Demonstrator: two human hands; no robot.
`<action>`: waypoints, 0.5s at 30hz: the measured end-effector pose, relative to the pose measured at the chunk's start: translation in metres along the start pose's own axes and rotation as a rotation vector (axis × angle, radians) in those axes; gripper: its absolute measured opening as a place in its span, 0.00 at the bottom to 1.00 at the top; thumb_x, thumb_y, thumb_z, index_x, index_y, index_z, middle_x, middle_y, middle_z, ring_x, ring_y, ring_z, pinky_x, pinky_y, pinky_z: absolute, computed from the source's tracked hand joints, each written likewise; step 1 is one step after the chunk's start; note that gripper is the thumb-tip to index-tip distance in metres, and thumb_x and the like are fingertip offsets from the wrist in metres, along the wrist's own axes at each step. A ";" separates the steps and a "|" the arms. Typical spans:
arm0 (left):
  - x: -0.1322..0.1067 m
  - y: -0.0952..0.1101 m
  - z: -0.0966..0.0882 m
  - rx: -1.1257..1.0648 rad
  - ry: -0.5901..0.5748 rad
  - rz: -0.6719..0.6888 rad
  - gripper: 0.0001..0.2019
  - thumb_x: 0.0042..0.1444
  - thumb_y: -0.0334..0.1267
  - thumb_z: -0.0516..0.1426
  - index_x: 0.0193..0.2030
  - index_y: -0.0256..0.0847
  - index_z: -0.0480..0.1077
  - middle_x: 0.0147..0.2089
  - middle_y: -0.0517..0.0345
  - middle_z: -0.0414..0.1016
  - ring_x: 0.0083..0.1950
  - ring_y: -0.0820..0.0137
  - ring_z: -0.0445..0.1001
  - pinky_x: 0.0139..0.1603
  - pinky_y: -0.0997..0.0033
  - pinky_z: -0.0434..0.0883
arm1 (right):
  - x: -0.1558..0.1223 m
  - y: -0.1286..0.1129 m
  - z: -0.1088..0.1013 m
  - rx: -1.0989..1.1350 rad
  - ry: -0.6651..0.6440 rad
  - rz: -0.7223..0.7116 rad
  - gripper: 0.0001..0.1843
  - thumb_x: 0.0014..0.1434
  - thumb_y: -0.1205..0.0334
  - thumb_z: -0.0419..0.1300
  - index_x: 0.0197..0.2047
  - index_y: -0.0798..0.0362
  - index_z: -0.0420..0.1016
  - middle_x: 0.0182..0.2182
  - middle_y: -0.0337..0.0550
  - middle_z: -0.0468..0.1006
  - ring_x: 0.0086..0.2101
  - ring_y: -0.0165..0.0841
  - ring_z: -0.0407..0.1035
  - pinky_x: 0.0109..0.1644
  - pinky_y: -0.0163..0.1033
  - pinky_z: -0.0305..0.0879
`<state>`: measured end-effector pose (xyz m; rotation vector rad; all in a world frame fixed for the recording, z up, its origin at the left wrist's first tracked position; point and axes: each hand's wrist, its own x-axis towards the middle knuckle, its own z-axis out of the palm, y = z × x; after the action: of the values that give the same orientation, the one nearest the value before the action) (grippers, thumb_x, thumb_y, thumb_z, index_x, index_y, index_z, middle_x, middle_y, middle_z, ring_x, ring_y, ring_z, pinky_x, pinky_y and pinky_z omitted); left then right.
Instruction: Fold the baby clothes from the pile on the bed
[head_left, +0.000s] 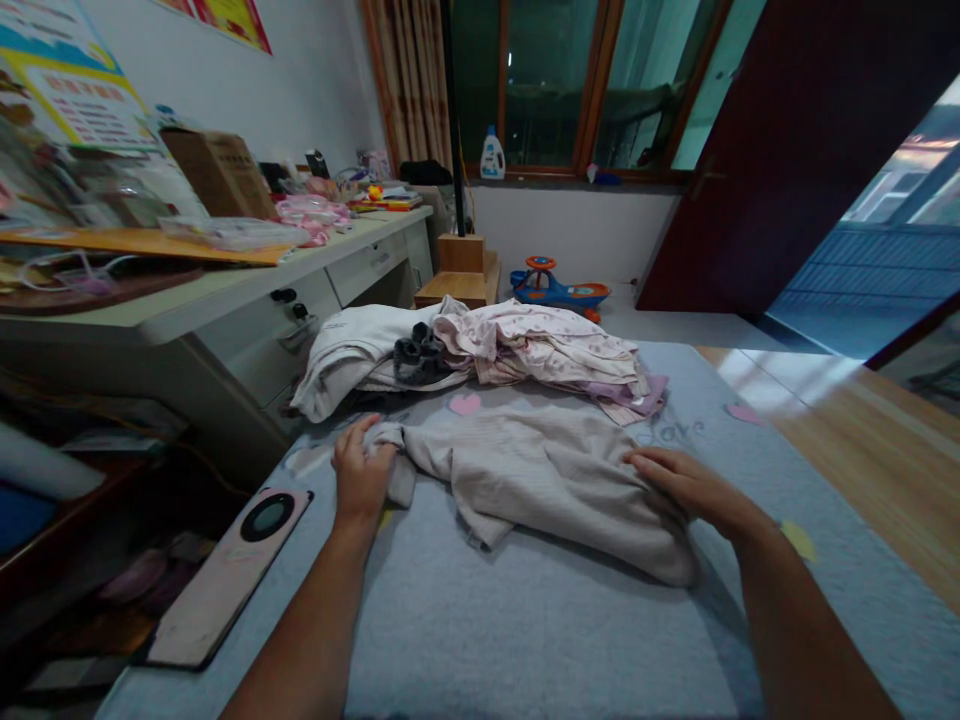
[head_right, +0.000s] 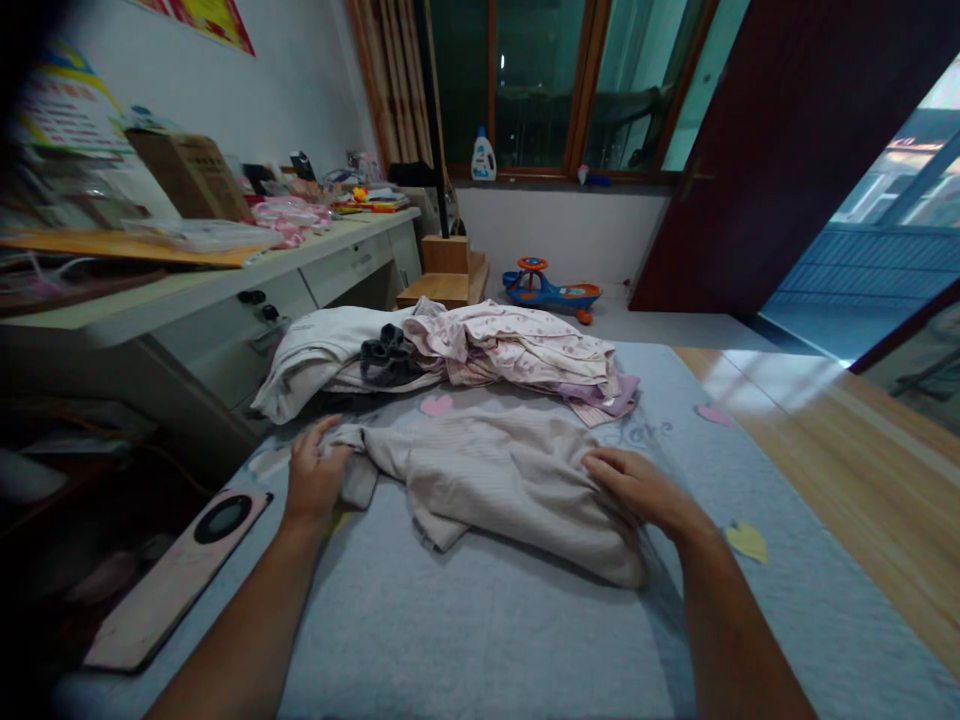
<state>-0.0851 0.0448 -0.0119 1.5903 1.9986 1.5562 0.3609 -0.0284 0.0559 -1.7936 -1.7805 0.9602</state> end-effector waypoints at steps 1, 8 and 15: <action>-0.003 0.004 0.000 0.093 0.018 0.072 0.21 0.51 0.38 0.58 0.53 0.40 0.74 0.58 0.45 0.69 0.61 0.52 0.66 0.65 0.48 0.61 | 0.004 0.004 0.000 -0.032 0.074 0.023 0.25 0.60 0.41 0.53 0.41 0.52 0.81 0.35 0.44 0.82 0.36 0.39 0.75 0.40 0.40 0.69; -0.034 0.036 0.004 0.255 -0.273 0.518 0.21 0.56 0.30 0.54 0.57 0.43 0.73 0.57 0.48 0.74 0.59 0.54 0.66 0.62 0.50 0.60 | 0.051 0.027 0.011 -0.271 0.379 0.065 0.23 0.58 0.53 0.55 0.51 0.55 0.78 0.51 0.53 0.79 0.50 0.43 0.73 0.53 0.43 0.67; -0.045 0.031 0.020 0.184 -0.819 0.548 0.25 0.52 0.32 0.56 0.57 0.51 0.74 0.60 0.54 0.75 0.59 0.54 0.65 0.61 0.48 0.57 | 0.074 0.024 0.037 -0.391 0.228 0.000 0.23 0.53 0.61 0.62 0.53 0.52 0.76 0.45 0.48 0.82 0.46 0.43 0.75 0.51 0.43 0.67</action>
<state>-0.0337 0.0183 -0.0171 2.4500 1.3299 0.5993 0.3450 0.0366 0.0011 -2.0364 -1.9130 0.4008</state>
